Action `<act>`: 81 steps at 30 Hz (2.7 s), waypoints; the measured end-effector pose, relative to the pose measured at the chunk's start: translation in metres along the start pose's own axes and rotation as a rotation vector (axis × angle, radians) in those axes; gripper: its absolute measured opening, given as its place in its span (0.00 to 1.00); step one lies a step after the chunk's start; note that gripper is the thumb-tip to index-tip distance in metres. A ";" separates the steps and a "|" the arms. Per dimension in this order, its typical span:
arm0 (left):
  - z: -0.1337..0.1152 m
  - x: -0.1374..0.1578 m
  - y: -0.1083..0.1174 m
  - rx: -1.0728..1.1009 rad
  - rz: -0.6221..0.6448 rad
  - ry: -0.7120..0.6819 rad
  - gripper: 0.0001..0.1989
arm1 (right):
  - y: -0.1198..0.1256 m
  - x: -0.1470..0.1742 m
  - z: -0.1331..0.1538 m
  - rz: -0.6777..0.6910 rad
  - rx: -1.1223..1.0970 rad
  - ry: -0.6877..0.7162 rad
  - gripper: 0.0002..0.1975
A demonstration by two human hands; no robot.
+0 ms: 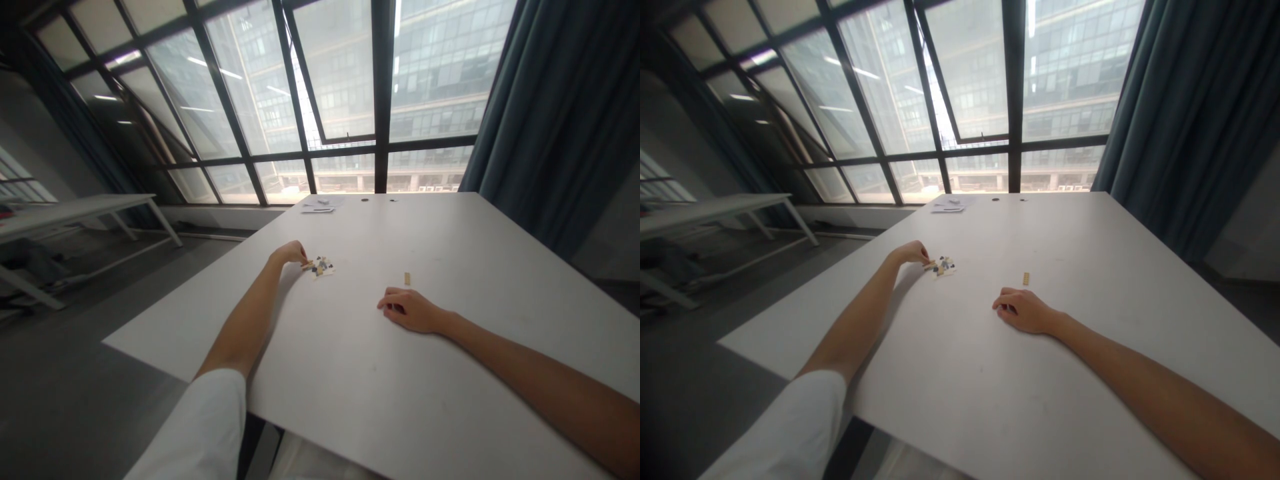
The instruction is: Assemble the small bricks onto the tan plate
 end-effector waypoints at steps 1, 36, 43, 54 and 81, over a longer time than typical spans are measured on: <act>-0.002 0.001 0.002 0.008 -0.013 -0.003 0.12 | 0.000 0.000 0.000 0.000 -0.002 -0.001 0.10; -0.223 0.062 -0.108 1.338 0.217 -0.242 0.16 | 0.033 0.004 -0.023 -0.574 0.102 -0.216 0.28; -0.225 0.065 -0.118 1.334 0.240 -0.254 0.18 | 0.032 0.003 -0.026 -0.565 0.090 -0.198 0.23; -0.213 0.061 -0.095 0.987 -0.164 -0.623 0.23 | 0.034 0.002 -0.035 -0.545 0.030 -0.171 0.20; -0.219 0.082 -0.086 0.611 -0.428 -1.045 0.24 | 0.036 -0.001 -0.035 -0.520 -0.056 -0.127 0.21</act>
Point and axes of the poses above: each hand's wrist, its own x-axis away from the middle knuckle, its own y-axis out of the back of the hand, z = x × y, the point moved 6 cm from there along -x, towards the middle knuckle, and after that the axes turned 4 degrees about -y, right-handed, at the moved point
